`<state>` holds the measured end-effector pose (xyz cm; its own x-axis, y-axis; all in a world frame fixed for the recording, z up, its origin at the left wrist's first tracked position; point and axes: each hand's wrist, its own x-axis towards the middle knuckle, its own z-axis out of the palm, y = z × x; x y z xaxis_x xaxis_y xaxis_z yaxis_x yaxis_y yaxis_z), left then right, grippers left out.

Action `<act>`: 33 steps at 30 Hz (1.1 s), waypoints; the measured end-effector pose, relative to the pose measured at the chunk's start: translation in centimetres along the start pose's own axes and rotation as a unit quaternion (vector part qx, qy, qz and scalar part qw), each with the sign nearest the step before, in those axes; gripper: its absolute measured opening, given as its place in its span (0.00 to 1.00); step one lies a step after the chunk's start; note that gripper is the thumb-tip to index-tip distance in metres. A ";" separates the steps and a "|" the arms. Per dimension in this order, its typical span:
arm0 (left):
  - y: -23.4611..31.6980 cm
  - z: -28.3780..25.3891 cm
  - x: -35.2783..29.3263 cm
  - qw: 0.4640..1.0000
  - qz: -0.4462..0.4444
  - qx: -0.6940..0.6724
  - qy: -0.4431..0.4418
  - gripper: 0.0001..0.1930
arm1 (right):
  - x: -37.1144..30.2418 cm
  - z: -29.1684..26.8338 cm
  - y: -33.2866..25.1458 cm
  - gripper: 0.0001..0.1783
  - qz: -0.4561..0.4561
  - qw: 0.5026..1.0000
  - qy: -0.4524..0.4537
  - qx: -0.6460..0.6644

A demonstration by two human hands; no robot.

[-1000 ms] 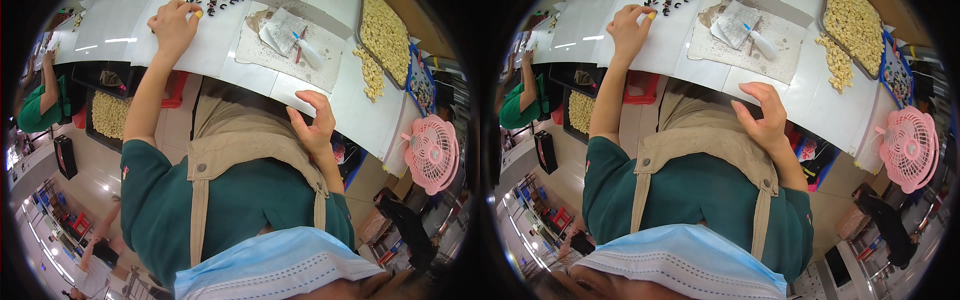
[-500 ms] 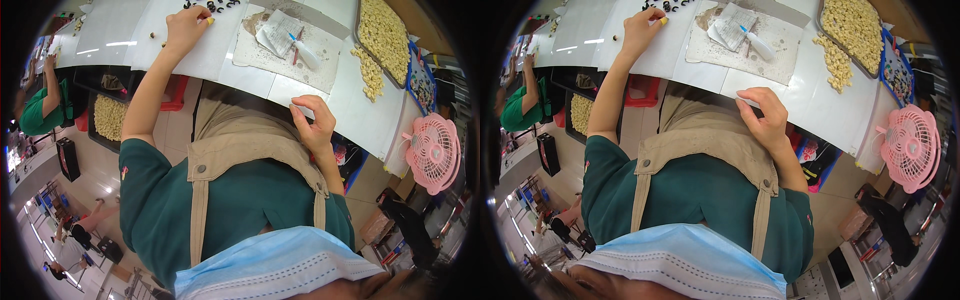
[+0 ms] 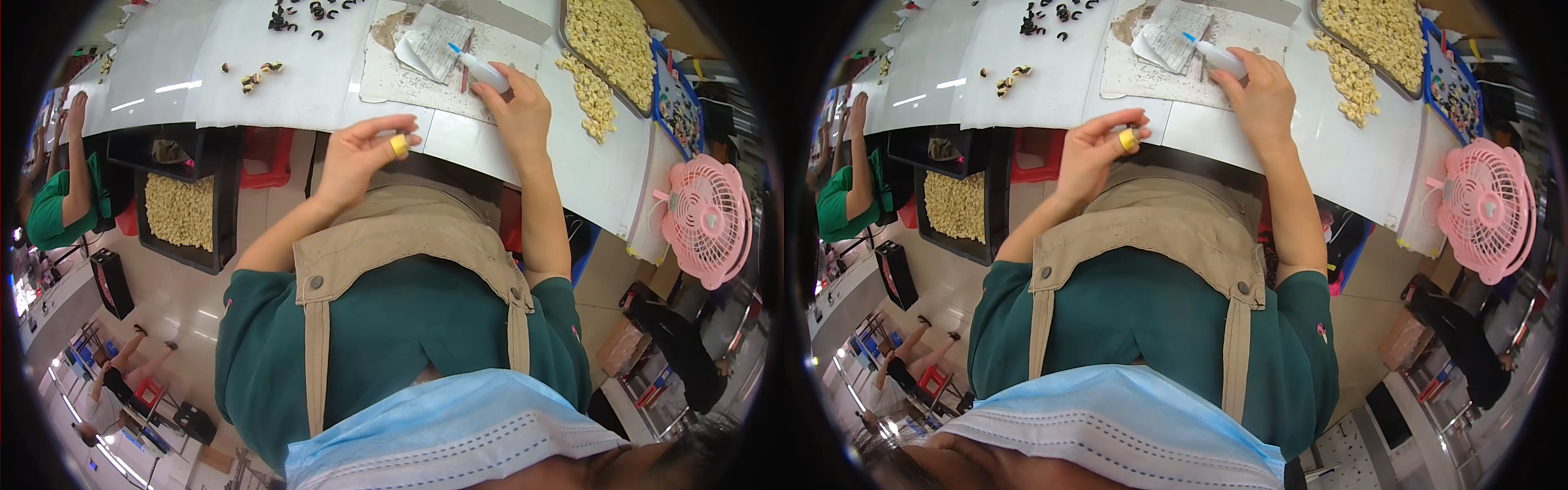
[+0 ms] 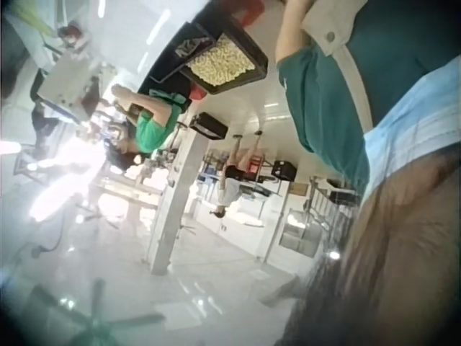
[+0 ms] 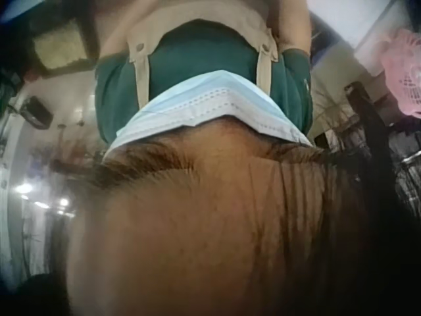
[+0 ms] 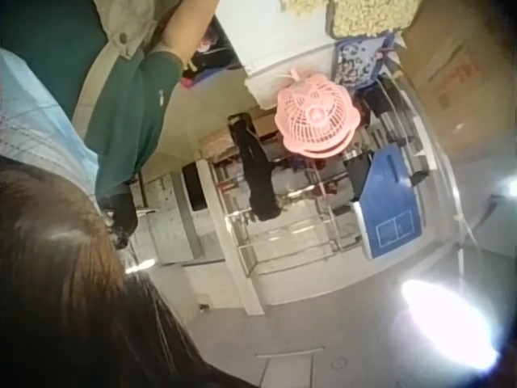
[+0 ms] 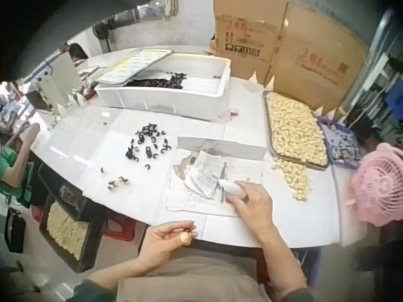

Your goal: The person assembles toy parts by applying glue from a bottle onto pieces, attaching them together by hand, and placing the assembled parts onto the table.

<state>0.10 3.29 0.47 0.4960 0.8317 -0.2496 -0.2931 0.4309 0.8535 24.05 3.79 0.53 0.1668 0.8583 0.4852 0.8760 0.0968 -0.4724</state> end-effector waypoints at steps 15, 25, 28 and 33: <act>-1.4 2.0 -1.4 0.996 -0.072 -0.027 -0.035 0.18 | -6.6 -2.2 -6.7 0.16 0.151 0.807 -0.144 0.552; -2.7 1.6 -2.0 0.997 -0.036 -0.019 -0.062 0.17 | -7.7 -2.4 -7.6 0.16 0.231 0.786 -0.101 0.565; -1.5 1.8 -2.2 0.994 -0.084 -0.030 -0.066 0.16 | -8.5 -3.4 -6.2 0.15 0.214 0.857 -0.032 0.468; -1.5 1.5 -3.2 0.988 -0.147 -0.034 -0.035 0.14 | -9.8 -5.9 -6.5 0.14 0.094 0.946 0.020 0.309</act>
<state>0.23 -0.53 0.63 0.6232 0.6417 -0.4470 -0.1815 0.6746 0.7155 19.35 -8.18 3.18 0.3218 0.8708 0.3717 0.3998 0.2309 -0.8870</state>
